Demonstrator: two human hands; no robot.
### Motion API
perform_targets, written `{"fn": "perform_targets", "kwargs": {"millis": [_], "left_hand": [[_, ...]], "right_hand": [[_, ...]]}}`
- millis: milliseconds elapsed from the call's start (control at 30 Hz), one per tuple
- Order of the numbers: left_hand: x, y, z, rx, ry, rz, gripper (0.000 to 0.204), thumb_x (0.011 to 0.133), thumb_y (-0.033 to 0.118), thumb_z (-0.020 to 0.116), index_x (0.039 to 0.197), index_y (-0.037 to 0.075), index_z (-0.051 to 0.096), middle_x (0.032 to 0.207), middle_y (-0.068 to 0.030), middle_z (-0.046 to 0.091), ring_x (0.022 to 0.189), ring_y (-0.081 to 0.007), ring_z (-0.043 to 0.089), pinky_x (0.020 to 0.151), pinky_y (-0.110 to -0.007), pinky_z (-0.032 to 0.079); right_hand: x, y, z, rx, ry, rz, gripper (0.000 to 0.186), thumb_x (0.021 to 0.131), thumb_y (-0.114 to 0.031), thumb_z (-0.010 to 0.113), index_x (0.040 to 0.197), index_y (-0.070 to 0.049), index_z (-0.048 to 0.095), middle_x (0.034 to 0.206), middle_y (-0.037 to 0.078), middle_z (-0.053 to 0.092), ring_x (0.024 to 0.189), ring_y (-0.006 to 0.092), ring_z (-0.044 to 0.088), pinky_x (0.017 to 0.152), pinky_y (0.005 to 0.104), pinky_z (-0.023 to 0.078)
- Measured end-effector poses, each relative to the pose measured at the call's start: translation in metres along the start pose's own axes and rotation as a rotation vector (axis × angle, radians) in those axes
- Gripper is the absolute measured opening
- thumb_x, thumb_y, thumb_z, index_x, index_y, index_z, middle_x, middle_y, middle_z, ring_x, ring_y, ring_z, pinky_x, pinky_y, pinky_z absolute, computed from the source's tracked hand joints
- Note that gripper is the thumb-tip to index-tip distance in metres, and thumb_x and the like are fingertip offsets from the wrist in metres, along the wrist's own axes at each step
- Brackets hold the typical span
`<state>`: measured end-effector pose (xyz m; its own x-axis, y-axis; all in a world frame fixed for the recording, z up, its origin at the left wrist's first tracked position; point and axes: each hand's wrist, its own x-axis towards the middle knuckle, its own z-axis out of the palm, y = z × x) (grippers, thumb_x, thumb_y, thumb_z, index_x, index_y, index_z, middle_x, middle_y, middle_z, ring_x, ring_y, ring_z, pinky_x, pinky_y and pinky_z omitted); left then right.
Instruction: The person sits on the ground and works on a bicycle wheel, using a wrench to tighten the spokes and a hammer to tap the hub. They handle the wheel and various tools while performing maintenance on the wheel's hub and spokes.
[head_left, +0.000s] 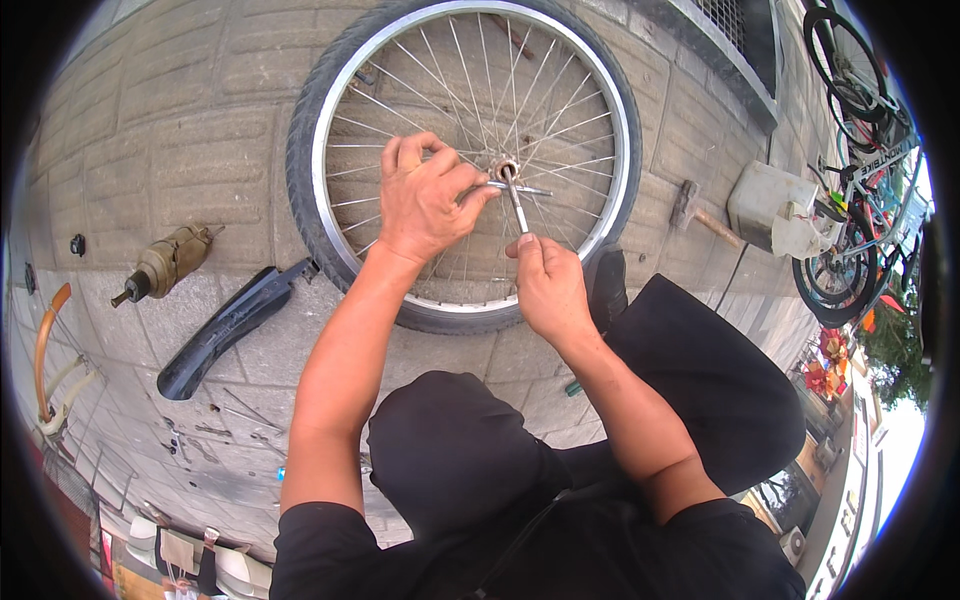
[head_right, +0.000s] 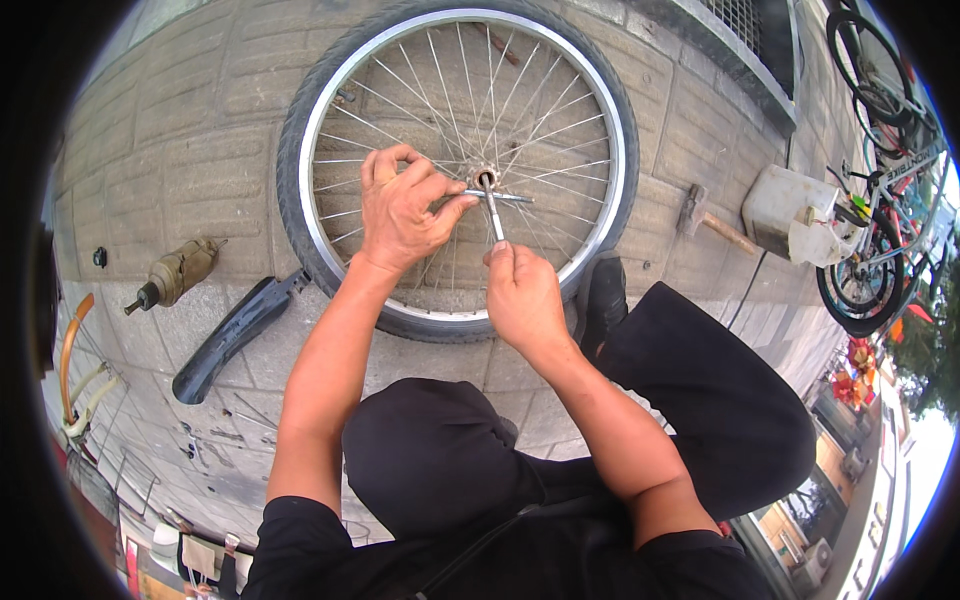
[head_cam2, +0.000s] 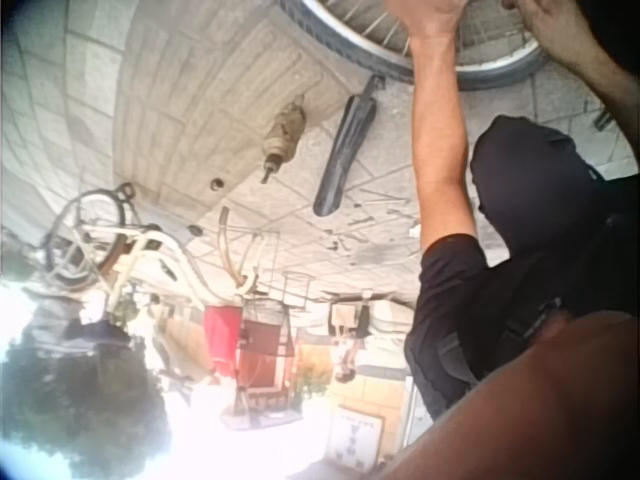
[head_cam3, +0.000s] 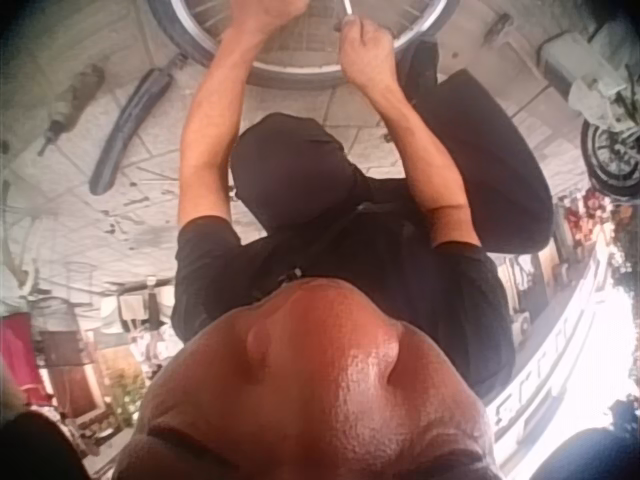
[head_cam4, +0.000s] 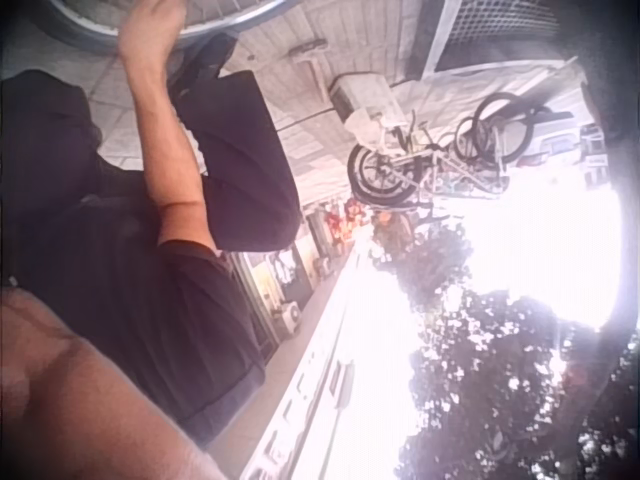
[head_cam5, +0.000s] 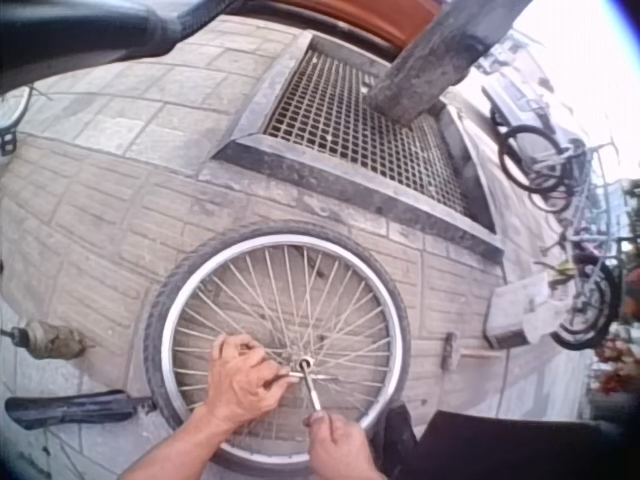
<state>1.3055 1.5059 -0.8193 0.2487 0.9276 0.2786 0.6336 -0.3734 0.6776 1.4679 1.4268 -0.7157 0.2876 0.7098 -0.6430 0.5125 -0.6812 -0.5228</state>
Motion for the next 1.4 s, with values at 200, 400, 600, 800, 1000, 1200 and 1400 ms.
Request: {"fn": "perform_targets", "kwargs": {"millis": [200, 400, 600, 800, 1000, 1200, 1400], "left_hand": [[0.001, -0.009, 0.006, -0.021, 0.004, 0.012, 0.022, 0.071, 0.036, 0.092, 0.082, 0.021, 0.081, 0.081, 0.0064, 0.067, 0.105, -0.025, 0.06, 0.103, -0.047, 0.037], [0.01, -0.014, 0.01, -0.011, 0.015, 0.028, 0.021, 0.071, 0.033, 0.092, 0.081, 0.02, 0.081, 0.079, 0.0063, 0.067, 0.103, -0.0244, 0.06, 0.101, -0.047, 0.037], [0.02, -0.001, 0.012, -0.044, 0.046, 0.048, 0.021, 0.071, 0.033, 0.093, 0.081, 0.02, 0.08, 0.079, 0.0064, 0.067, 0.103, -0.0243, 0.06, 0.1, -0.046, 0.038], [0.022, 0.007, 0.004, -0.012, 0.042, 0.052, 0.021, 0.072, 0.035, 0.092, 0.079, 0.021, 0.079, 0.079, 0.0066, 0.066, 0.103, -0.0238, 0.06, 0.101, -0.047, 0.037], [0.018, 0.012, -0.001, -0.033, 0.018, 0.029, 0.021, 0.071, 0.035, 0.093, 0.083, 0.023, 0.082, 0.079, 0.0077, 0.066, 0.106, -0.0234, 0.061, 0.104, -0.047, 0.036], [0.02, -0.004, 0.001, -0.025, 0.028, 0.027, 0.021, 0.071, 0.035, 0.093, 0.083, 0.022, 0.083, 0.078, 0.0074, 0.066, 0.104, -0.0237, 0.061, 0.103, -0.046, 0.036], [0.025, -0.006, -0.002, -0.034, 0.016, 0.023, 0.021, 0.072, 0.035, 0.093, 0.082, 0.021, 0.082, 0.077, 0.0068, 0.066, 0.105, -0.0241, 0.061, 0.103, -0.046, 0.036]], "right_hand": [[0.004, 0.008, 0.016, -0.02, 0.048, 0.002, 0.044, 0.112, -0.03, 0.05, 0.101, 0.006, 0.072, 0.073, 0.023, 0.068, 0.069, 0.0355, 0.071, 0.071, 0.0451, 0.055], [0.016, 0.009, 0.014, -0.051, 0.072, -0.122, 0.041, 0.112, -0.028, 0.051, 0.098, 0.005, 0.071, 0.073, 0.022, 0.068, 0.068, 0.0337, 0.07, 0.07, 0.0454, 0.055], [0.017, 0.037, 0.011, -0.11, 0.173, -0.232, 0.037, 0.112, -0.028, 0.055, 0.098, 0.003, 0.069, 0.072, 0.02, 0.068, 0.064, 0.0349, 0.068, 0.066, 0.0463, 0.054], [0.012, 0.009, -0.019, -0.086, 0.146, -0.255, 0.034, 0.113, -0.026, 0.052, 0.099, 0.0, 0.069, 0.075, 0.022, 0.07, 0.073, 0.0438, 0.072, 0.068, 0.0488, 0.055], [-0.002, 0.0, -0.023, -0.086, 0.035, -0.009, 0.044, 0.112, -0.034, 0.051, 0.1, 0.002, 0.073, 0.082, 0.026, 0.071, 0.083, 0.0445, 0.073, 0.079, 0.048, 0.056], [0.007, -0.01, -0.018, -0.074, -0.016, 0.045, 0.046, 0.111, -0.034, 0.051, 0.098, 0.003, 0.074, 0.081, 0.026, 0.071, 0.08, 0.0397, 0.073, 0.079, 0.0461, 0.056], [0.014, -0.012, -0.008, -0.022, 0.008, 0.011, 0.046, 0.112, -0.033, 0.05, 0.097, 0.004, 0.073, 0.078, 0.023, 0.07, 0.076, 0.0371, 0.072, 0.076, 0.0463, 0.055]]}}
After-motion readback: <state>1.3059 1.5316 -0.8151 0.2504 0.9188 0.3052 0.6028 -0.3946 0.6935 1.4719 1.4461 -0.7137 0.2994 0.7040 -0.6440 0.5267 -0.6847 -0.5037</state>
